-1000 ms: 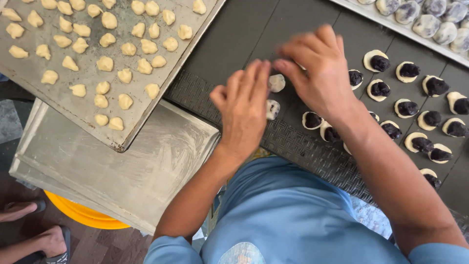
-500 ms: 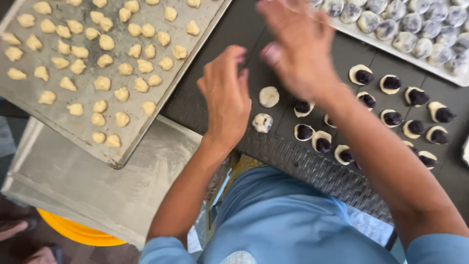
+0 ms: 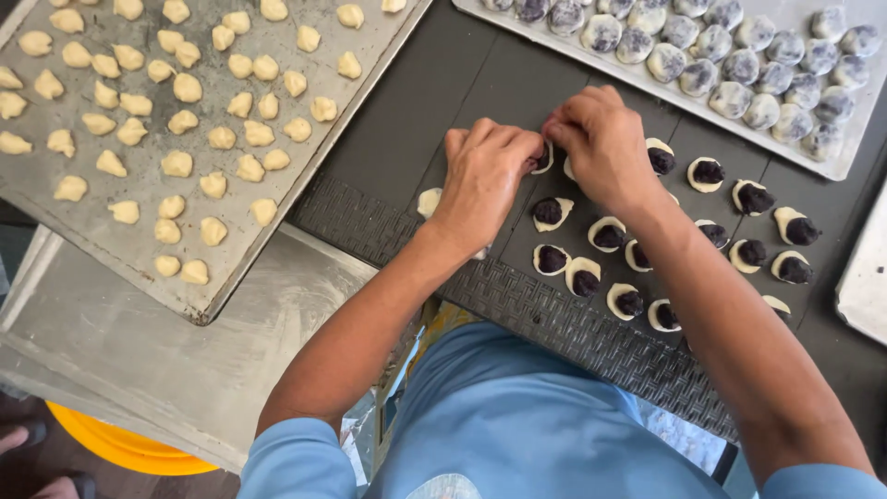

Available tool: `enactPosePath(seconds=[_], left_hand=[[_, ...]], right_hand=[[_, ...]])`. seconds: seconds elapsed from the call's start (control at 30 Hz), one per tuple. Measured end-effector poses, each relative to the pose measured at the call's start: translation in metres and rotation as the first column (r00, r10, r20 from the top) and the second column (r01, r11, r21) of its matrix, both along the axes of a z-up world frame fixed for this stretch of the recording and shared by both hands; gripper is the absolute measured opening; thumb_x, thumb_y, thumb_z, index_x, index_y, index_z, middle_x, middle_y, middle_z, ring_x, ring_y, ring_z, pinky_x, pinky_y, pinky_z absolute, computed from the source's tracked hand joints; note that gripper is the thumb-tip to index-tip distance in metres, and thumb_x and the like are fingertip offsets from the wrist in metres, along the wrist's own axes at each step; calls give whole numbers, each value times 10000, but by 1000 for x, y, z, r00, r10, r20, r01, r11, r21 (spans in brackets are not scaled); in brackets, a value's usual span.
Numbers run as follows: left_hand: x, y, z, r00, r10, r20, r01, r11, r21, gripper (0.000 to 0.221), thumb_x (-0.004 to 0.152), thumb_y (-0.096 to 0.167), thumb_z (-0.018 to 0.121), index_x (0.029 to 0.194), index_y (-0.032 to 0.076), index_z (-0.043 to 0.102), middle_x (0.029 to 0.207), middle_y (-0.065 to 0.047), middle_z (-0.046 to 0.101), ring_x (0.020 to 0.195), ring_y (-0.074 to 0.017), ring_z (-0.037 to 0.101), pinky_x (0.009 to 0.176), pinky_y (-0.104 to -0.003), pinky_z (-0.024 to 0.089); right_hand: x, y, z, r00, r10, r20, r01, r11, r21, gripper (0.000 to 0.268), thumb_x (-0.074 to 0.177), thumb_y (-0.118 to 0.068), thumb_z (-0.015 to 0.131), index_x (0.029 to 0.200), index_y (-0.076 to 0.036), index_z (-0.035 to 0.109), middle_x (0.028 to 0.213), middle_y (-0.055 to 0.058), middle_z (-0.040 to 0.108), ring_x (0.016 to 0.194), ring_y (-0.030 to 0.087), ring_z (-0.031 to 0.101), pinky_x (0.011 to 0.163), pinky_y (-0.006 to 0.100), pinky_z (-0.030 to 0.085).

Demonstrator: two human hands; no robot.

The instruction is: Arranging dough circles on a work surface, adding filling, and folding them into pastries.

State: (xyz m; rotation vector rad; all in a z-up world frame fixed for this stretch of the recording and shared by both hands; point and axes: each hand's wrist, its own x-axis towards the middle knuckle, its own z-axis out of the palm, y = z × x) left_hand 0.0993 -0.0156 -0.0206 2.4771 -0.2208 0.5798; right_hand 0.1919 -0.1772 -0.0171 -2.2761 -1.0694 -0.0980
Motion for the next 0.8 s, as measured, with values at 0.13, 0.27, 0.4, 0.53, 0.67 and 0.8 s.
enactPosePath(seconds=[0.13,0.27,0.4,0.53,0.67,0.8], left_hand=[[10,6,17,967,-50,-250,27,995,-94,553,798,8,700,1238,158,400,1043,-102,691,939,-335,576,752,-460,388],[21,6,-9,987,-18,-160,19,1000,4,303,746,284,787,954,203,582,877,34,483,909,-209,451,762,-390,340],[17,-2,-19,1000,26,14,-28,992,127,275,779,259,734,864,152,495,897,-5,428,898,-229,450,750,-407,338],[4,-4,-2,993,-17,118,-17,959,284,201,858,142,590,997,142,445,731,-36,490,787,-235,523,744,-400,364],[8,3,-6,997,-54,49,42,976,216,205,844,231,648,1023,180,563,769,21,560,854,-201,546,788,-378,384],[13,12,20,971,-56,-233,-22,948,-318,167,754,288,767,892,224,698,648,18,667,716,-243,680,654,-367,528]], right_hand=[[-34,-1,40,980,182,81,-170,976,-133,169,982,-129,608,1037,-29,734,1084,90,642,906,269,427,658,417,319],[-32,-17,23,996,85,39,-85,996,0,107,963,-182,683,1028,-105,720,1113,40,693,1016,285,550,807,368,383],[-27,-18,5,990,-15,144,21,999,-41,378,848,-287,800,1163,-113,687,1111,20,690,1030,249,520,832,379,325],[-21,-15,-4,983,33,179,-41,998,44,226,799,-207,869,917,-97,711,795,-2,672,851,223,570,781,340,382],[-40,-6,36,958,65,278,-90,993,79,154,888,-133,818,930,-45,699,812,63,660,873,264,589,789,337,417],[-43,-8,52,933,138,332,-178,980,94,293,882,-192,789,1075,7,694,991,129,656,959,334,554,858,391,446]])
